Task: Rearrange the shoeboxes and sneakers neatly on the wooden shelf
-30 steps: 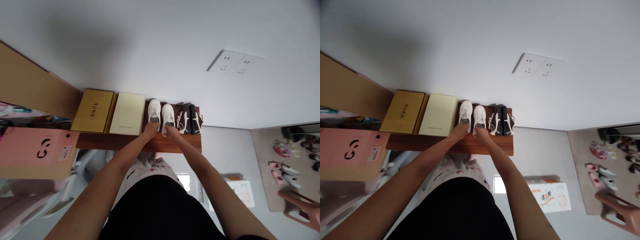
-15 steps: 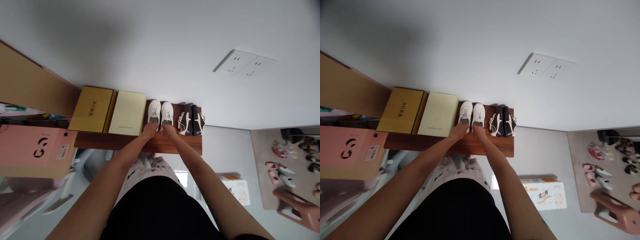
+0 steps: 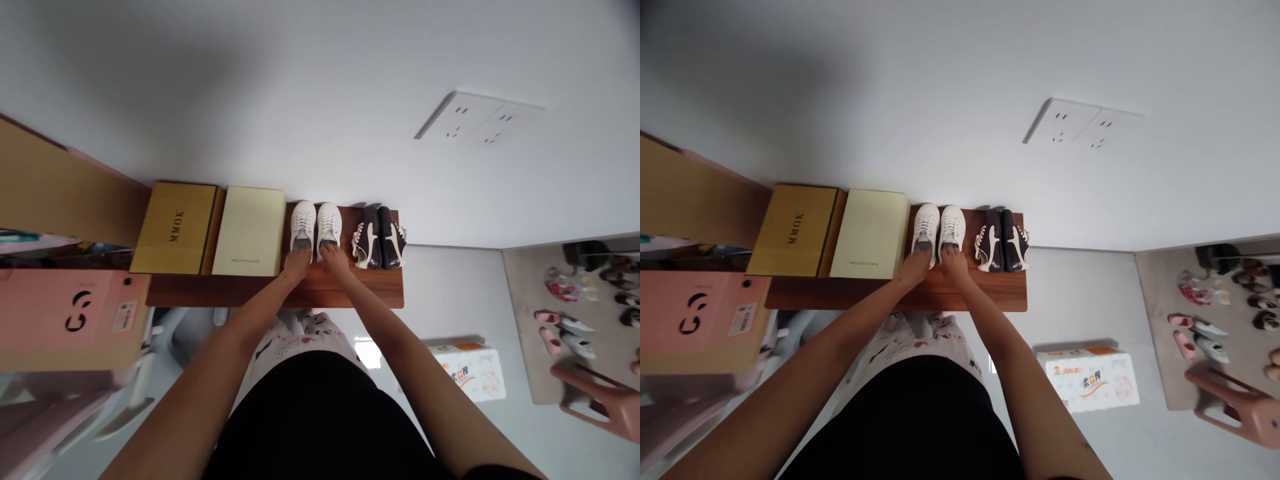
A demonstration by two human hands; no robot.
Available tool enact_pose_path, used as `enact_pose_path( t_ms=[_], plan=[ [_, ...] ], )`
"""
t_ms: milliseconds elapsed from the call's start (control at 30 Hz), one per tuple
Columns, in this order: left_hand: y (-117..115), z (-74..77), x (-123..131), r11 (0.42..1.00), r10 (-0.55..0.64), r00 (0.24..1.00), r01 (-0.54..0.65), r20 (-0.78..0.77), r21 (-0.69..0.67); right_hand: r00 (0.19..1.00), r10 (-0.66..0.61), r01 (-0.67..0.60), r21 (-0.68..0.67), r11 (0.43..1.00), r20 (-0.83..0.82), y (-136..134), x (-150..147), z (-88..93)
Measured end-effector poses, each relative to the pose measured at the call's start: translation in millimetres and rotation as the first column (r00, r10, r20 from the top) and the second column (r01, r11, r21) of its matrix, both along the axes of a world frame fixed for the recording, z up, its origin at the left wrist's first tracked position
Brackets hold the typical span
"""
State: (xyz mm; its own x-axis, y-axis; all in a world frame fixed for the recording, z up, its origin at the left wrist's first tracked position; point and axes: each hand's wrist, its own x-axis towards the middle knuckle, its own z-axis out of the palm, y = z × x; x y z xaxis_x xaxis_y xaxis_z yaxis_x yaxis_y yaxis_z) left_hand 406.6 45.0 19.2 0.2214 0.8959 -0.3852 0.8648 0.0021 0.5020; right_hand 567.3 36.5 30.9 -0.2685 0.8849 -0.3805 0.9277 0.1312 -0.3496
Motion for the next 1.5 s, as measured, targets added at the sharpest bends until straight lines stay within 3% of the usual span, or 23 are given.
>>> enact_pose_path(
  t_ms=[67,133,167,267,333,433,533,700,800,900,1167,1500],
  plan=[
    [-5,3.7,7,0.997,0.055,0.998,-0.055,-0.004,0.062,0.99,-0.109,0.117,0.085,0.989,-0.093,-14,25,0.5],
    [-10,7.7,19,0.99,0.026,0.999,-0.03,0.031,0.139,0.945,-0.274,0.303,0.172,0.937,-0.177,-31,63,-2.0],
    [-13,8.9,28,0.985,-0.032,0.997,0.02,0.068,0.172,0.904,-0.374,0.415,0.217,0.884,-0.205,-40,85,-4.6],
    [-21,5.9,63,0.95,-0.253,0.946,0.203,0.204,0.236,0.717,-0.656,0.695,0.302,0.652,-0.234,-59,157,-16.6],
    [-24,-2.1,93,0.95,-0.289,0.927,0.246,0.239,0.194,0.625,-0.756,0.778,0.246,0.579,-0.198,-64,197,-26.6],
    [-24,-18.5,137,0.977,-0.214,0.963,0.214,0.164,0.017,0.631,-0.76,0.771,0.012,0.637,-0.157,-60,232,-40.7],
    [-22,-31.2,167,0.971,-0.207,0.975,0.215,0.078,-0.107,0.661,-0.729,0.713,-0.154,0.684,-0.178,-53,240,-48.8],
    [-14,-30.2,174,0.973,-0.227,0.974,0.227,0.021,-0.043,0.783,-0.597,0.598,-0.057,0.8,-0.175,-49,234,-41.3],
    [-6,-17.1,168,0.948,-0.319,0.946,0.319,0.061,0.004,0.884,-0.466,0.467,0.042,0.883,-0.04,-50,233,-27.5],
    [2,-0.7,167,0.904,-0.428,0.903,0.427,0.036,0.032,0.933,-0.341,0.334,0.077,0.939,0.114,-50,230,-13.2],
    [5,25.5,188,0.84,-0.534,0.837,0.541,-0.118,0.038,0.928,-0.145,0.148,0.016,0.989,0.344,-38,208,6.9],
    [8,26.9,200,0.84,-0.534,0.819,0.542,-0.21,-0.023,0.917,-0.096,0.117,-0.03,0.993,0.388,-24,197,3.7]
  ],
)
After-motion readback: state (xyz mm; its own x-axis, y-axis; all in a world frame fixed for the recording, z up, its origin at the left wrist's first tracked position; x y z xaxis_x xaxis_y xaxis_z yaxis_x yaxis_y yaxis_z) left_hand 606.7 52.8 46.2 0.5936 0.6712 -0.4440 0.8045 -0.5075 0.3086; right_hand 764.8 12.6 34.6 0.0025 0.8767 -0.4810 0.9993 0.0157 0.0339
